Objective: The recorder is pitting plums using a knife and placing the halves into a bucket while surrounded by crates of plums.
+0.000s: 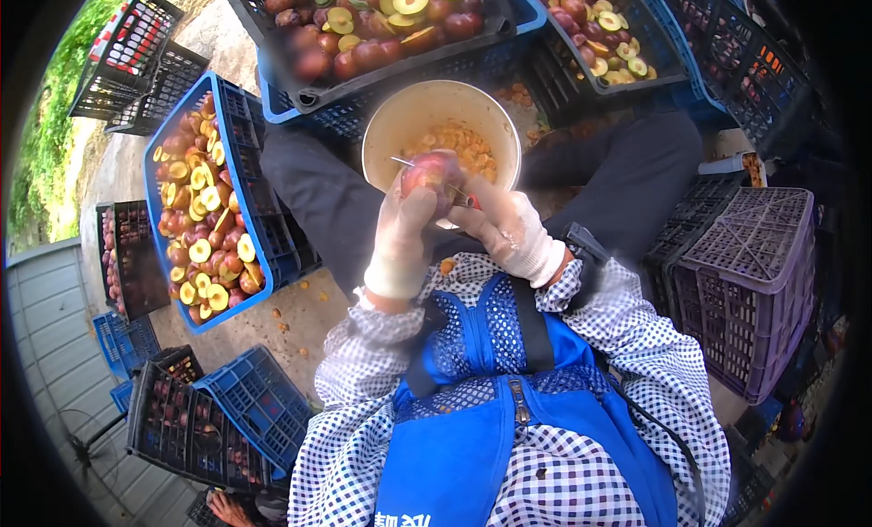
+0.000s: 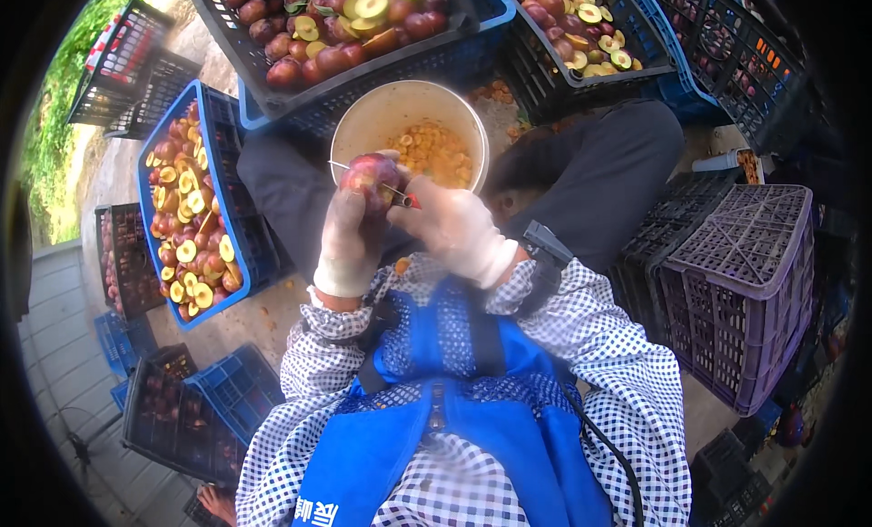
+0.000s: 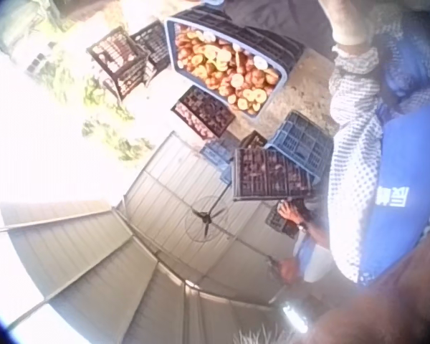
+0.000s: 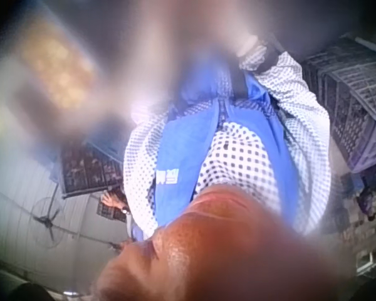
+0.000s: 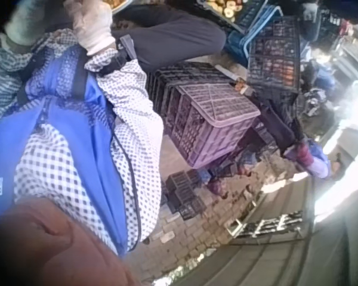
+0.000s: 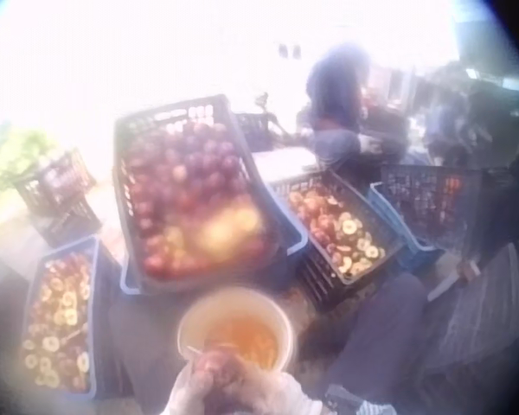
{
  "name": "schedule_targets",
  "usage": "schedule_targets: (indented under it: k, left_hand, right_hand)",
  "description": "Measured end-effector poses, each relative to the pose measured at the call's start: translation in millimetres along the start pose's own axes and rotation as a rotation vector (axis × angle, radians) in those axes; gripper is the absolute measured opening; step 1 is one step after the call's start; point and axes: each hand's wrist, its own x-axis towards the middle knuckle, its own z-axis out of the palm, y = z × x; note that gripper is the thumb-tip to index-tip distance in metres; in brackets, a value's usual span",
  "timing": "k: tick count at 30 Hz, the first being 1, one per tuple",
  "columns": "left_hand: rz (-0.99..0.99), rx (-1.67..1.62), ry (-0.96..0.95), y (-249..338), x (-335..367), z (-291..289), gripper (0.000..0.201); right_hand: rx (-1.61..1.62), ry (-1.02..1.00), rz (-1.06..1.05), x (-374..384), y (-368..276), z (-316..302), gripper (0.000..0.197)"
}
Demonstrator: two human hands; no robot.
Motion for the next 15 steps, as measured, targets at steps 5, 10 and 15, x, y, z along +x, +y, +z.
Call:
schedule_targets:
  k: [5, 10, 15]
  left_hand:
    - [0.080, 0.662, 0.084, 18, -2, 5, 0.046]
    - [-0.014, 0.314, -0.067, 13, 10, 9, 0.049]
    - [0.080, 0.418, -0.014, 10, 15, 6, 0.039]
  right_hand:
    - [0.062, -0.048, 0.008, -1, 7, -1, 0.024]
    - [-0.140, -0.153, -0.090, 7, -2, -23, 0.021]
    - [0.095, 0.117, -0.118, -1, 29, 27, 0.034]
